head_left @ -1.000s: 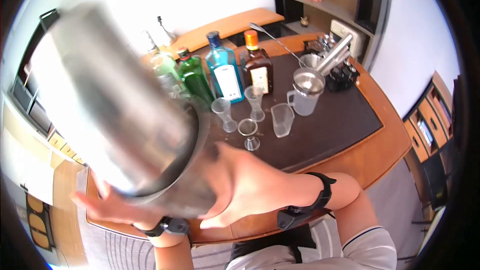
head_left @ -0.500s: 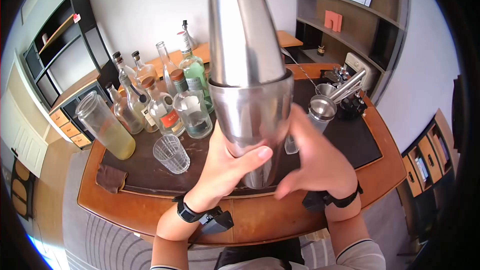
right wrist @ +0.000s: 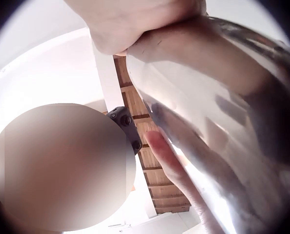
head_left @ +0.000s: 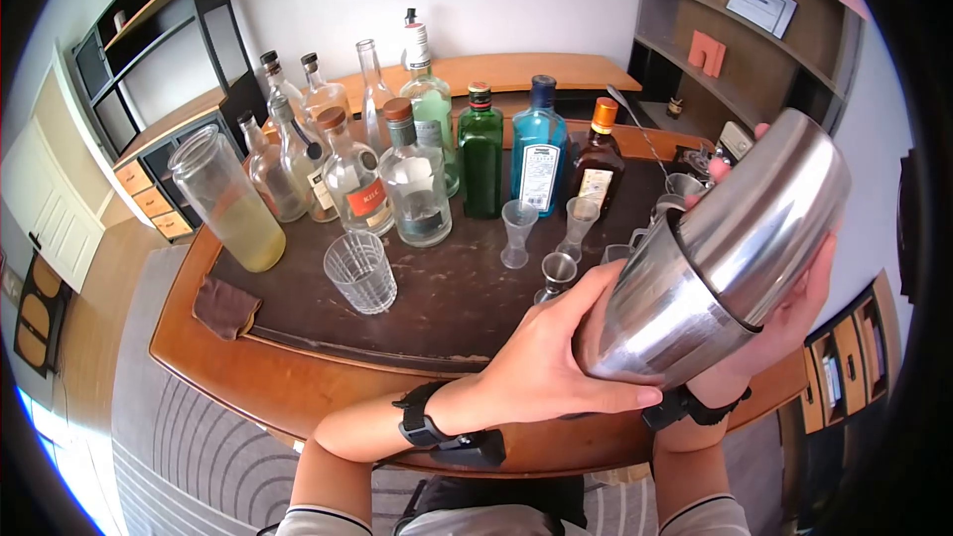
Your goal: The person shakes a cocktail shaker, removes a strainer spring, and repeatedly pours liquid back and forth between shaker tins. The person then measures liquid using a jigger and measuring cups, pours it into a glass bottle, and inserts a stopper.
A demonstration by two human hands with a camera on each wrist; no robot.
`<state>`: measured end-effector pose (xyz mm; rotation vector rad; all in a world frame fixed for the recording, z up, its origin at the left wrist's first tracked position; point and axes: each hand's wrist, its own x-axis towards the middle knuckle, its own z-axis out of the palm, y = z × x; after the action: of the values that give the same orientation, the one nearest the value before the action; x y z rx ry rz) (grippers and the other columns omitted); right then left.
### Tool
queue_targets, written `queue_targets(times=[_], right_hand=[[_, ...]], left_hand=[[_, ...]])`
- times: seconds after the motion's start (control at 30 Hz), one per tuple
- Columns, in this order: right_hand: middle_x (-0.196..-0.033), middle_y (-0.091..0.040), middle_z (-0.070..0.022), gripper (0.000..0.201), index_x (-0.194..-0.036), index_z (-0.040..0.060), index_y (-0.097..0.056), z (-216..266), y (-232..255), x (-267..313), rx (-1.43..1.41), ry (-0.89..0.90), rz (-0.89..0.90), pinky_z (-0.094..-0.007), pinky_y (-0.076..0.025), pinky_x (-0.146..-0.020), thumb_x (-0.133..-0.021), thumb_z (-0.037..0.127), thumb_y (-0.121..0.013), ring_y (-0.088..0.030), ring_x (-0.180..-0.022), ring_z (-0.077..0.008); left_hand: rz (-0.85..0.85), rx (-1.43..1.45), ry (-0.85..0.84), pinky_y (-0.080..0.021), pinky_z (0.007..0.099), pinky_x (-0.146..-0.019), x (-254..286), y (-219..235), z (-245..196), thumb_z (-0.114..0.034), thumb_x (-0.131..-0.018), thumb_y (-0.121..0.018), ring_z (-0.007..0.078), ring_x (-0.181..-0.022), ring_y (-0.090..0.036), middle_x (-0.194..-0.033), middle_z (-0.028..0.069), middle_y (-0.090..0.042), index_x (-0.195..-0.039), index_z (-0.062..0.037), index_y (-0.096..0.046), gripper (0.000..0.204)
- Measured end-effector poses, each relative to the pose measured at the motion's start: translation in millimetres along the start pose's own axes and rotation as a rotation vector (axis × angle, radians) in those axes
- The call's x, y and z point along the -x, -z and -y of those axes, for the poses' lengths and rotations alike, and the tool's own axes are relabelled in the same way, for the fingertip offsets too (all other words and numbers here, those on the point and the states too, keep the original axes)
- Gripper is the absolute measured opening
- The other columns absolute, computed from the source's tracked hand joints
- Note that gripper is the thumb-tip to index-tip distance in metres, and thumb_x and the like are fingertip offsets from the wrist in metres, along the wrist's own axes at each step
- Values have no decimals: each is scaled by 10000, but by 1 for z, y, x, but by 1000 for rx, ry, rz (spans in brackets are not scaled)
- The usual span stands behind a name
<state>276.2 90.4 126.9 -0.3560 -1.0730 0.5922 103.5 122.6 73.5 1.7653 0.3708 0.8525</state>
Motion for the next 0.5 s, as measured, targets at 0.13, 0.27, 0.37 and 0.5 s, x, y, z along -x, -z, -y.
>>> queue_targets(times=[0.13, 0.27, 0.37, 0.5], right_hand=[[-1591, -255, -274, 721, -1589, 41, -164, 1, 3, 0, 9, 54, 31, -533, -503, -1044, -1042, 503, -249, -509, -1340, -355], [-1607, -216, -281, 737, -1598, 81, -165, 3, 9, -1, -111, 18, 191, -569, -455, -1087, -1030, 542, -254, -481, -1367, -358], [-1573, -304, -252, 725, -1588, 91, -213, 0, 10, 2, -110, -28, 127, -555, -452, -1089, -1035, 559, -240, -501, -1341, -341], [-1534, -385, -203, 697, -1576, 84, -255, -1, 17, -3, -256, -3, 293, -504, -468, -1083, -1054, 544, -216, -524, -1307, -300]], left_hand=[[10, 140, -89, -425, 352, -1080, -5, -3, 11, -230, -755, -907, 222, -1354, -485, -1506, 188, -465, -1571, -29, -247, 1069], [44, 467, 80, -328, 363, -1158, -4, -12, 7, -130, -727, -916, 206, -1459, -311, -1591, 112, -316, -1613, -45, -92, 1213], [6, 355, -9, -372, 365, -1117, -2, -16, 11, -204, -803, -875, 226, -1379, -424, -1520, 180, -392, -1580, -46, -158, 1069], [-54, 182, -86, -395, 380, -1076, 3, -14, 15, -273, -738, -918, 279, -1258, -509, -1380, 181, -442, -1501, 2, -241, 1057]])
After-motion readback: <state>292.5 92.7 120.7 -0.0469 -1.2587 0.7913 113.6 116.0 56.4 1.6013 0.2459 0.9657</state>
